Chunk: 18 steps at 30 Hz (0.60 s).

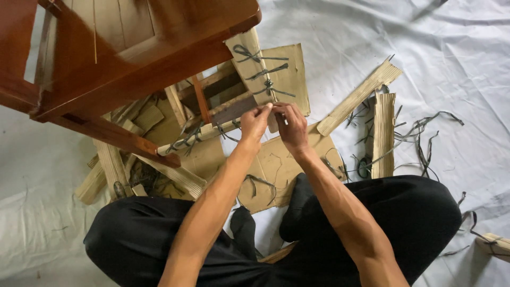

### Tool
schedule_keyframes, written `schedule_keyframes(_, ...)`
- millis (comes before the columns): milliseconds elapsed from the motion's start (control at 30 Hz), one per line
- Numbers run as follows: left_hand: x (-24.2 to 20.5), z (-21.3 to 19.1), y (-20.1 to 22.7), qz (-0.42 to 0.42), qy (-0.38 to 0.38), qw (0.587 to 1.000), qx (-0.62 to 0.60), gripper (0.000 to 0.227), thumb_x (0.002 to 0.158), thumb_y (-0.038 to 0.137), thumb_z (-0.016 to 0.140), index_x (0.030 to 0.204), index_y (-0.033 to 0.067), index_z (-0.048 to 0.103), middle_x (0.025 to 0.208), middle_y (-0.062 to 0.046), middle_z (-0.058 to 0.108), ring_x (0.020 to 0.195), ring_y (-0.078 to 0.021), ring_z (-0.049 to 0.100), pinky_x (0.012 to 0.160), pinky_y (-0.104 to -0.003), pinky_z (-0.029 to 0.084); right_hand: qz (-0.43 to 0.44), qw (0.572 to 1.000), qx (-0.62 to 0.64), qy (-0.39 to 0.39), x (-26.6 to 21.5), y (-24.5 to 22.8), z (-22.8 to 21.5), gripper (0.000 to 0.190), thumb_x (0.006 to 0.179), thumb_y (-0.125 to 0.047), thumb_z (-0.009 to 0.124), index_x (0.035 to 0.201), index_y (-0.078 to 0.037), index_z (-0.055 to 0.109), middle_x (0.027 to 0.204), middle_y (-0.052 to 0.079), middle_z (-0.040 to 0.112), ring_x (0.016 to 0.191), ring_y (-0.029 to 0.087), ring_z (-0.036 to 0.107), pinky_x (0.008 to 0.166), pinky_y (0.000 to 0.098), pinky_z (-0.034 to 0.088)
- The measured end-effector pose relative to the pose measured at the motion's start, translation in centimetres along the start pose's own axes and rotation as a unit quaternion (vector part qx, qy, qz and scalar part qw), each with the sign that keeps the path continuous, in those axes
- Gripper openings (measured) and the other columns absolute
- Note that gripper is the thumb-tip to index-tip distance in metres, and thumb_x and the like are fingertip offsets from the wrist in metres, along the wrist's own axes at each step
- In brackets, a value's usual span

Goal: Wrapping wooden chair legs with cardboard strips and securing them with plastic ties.

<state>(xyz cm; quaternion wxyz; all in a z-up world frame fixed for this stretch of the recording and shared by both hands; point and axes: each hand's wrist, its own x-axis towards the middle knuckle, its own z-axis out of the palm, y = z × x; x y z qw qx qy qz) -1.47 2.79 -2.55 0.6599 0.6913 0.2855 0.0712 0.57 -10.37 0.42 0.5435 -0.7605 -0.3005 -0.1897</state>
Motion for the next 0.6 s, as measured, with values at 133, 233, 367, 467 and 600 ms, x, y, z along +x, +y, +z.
schedule_keyframes(133,0.5,1.0,-2.2,-0.062,0.067,0.972,-0.215,0.016,0.093,0.023,0.077,0.097,0.0069,0.074,0.077,0.002,0.058,0.062,-0.0083,0.047,0.050,-0.027,0.034,0.084,0.993,0.055,0.063,0.2,1.2,0.6,0.012,0.097,0.002,0.068,0.108,-0.002,0.067,0.112,0.012,0.074,0.094,0.022,0.073,0.071,0.0333,0.060)
schedule_keyframes(233,-0.5,1.3,-2.3,-0.025,0.098,0.951,-0.293,0.015,0.098,0.020,0.073,0.100,0.0066,0.067,0.086,-0.002,0.062,0.069,-0.0077,0.056,0.054,-0.024,0.041,0.209,0.971,0.071,0.092,0.7,2.1,1.0,0.006,0.099,-0.006,0.070,0.102,-0.001,0.069,0.097,0.011,0.077,0.081,0.016,0.074,0.066,0.0305,0.058)
schedule_keyframes(367,-3.2,1.9,1.9,0.117,0.080,0.967,-0.212,0.009,0.101,0.014,0.062,0.104,0.0059,0.062,0.095,-0.006,0.070,0.083,-0.0118,0.072,0.060,-0.025,0.056,0.327,0.935,0.113,0.073,1.7,4.0,1.6,0.014,0.097,-0.013,0.072,0.096,0.000,0.071,0.083,0.010,0.079,0.071,0.012,0.072,0.062,0.0272,0.055)
schedule_keyframes(467,-5.0,1.2,4.4,0.205,-0.014,0.971,-0.119,0.008,0.104,0.012,0.055,0.103,0.0045,0.053,0.110,-0.006,0.071,0.088,-0.0137,0.075,0.065,-0.027,0.061,0.329,0.930,0.147,0.067,1.7,4.5,2.0,0.015,0.096,-0.014,0.071,0.097,0.001,0.070,0.085,0.010,0.078,0.069,0.010,0.071,0.061,0.0273,0.056)
schedule_keyframes(600,-2.3,0.4,0.1,0.252,-0.011,0.963,-0.092,0.008,0.109,0.009,0.053,0.107,0.0019,0.053,0.109,-0.010,0.070,0.089,-0.0137,0.071,0.074,-0.028,0.060,0.331,0.934,0.124,0.052,2.3,6.1,2.6,0.015,0.096,-0.014,0.069,0.095,0.001,0.069,0.083,0.009,0.078,0.067,0.010,0.071,0.060,0.0279,0.056)
